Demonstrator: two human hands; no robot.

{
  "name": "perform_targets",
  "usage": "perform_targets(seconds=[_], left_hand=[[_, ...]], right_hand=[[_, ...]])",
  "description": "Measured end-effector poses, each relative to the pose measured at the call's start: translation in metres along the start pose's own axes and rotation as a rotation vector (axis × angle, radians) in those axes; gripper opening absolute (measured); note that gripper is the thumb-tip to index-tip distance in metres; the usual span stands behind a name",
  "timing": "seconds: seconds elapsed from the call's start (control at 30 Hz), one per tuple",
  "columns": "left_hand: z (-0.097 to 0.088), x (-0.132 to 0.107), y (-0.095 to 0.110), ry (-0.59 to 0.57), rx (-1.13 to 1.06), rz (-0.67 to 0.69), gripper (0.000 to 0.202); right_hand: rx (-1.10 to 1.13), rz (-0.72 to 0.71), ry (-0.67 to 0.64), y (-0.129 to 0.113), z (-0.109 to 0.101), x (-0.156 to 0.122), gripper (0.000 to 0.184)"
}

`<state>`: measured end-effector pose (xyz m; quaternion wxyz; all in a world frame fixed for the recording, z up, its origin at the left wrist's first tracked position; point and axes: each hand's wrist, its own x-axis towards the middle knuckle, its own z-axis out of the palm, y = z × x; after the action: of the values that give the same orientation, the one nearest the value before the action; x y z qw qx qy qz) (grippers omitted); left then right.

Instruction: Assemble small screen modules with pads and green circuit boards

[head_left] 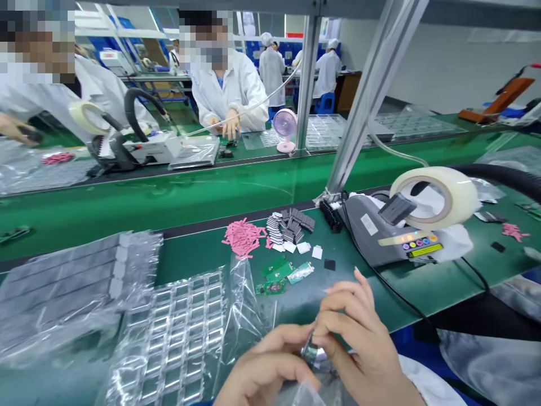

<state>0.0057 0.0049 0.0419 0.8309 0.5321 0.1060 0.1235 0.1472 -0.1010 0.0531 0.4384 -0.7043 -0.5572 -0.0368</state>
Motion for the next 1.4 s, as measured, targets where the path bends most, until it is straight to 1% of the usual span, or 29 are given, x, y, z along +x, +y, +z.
perform_targets(seconds=[0.07,0.17,0.27,0.37,0.5,0.57,0.67,0.87,0.93,1.0,1.13,1.2,1.33,1.4], left_hand=[[0.001,-0.001,0.000,0.018,-0.008,0.002,0.024],[0.001,-0.003,0.001,-0.048,-0.008,0.004,0.023],[0.001,-0.003,0.001,-0.072,-0.027,-0.020,0.026],[0.001,-0.003,0.000,-0.049,-0.059,-0.034,0.028],[0.002,-0.001,-0.002,-0.075,-0.123,-0.032,0.020],[0.004,0.000,-0.002,-0.061,-0.163,-0.053,0.021],[0.006,-0.001,-0.002,-0.009,-0.186,-0.065,0.022],[0.006,-0.001,0.000,-0.055,-0.100,0.014,0.024],[0.004,-0.003,-0.001,-0.044,-0.050,0.018,0.025],[0.001,-0.005,-0.004,-0.040,0.003,0.023,0.026],[-0.007,-0.004,-0.018,-0.100,0.056,0.089,0.032],[-0.010,-0.002,-0.022,-0.091,0.066,0.097,0.034],[-0.009,0.000,-0.019,-0.065,0.088,0.057,0.033],[-0.008,0.001,-0.016,-0.069,0.088,0.076,0.036]], right_hand=[[-0.019,-0.034,-0.013,0.002,0.000,-0.001,0.017],[-0.038,-0.078,-0.025,0.004,0.001,-0.002,0.017],[-0.056,-0.106,-0.032,0.004,0.001,-0.002,0.017],[-0.071,-0.132,-0.021,0.003,0.001,-0.001,0.017],[-0.082,-0.141,-0.017,0.003,0.001,0.000,0.020],[-0.077,-0.143,-0.007,0.003,0.000,-0.001,0.020],[-0.060,-0.130,0.012,0.005,-0.001,-0.001,0.016],[0.002,-0.045,0.031,0.003,-0.001,0.000,0.013],[0.030,-0.030,0.026,0.004,0.001,0.001,0.013],[0.046,-0.041,0.013,0.007,0.003,0.000,0.013],[0.013,-0.082,-0.054,0.015,0.006,-0.004,0.010],[-0.015,-0.089,-0.061,0.019,0.007,-0.005,0.009],[-0.049,-0.075,-0.034,0.021,0.011,-0.005,0.011],[-0.056,-0.062,-0.025,0.021,0.013,-0.006,0.011]])
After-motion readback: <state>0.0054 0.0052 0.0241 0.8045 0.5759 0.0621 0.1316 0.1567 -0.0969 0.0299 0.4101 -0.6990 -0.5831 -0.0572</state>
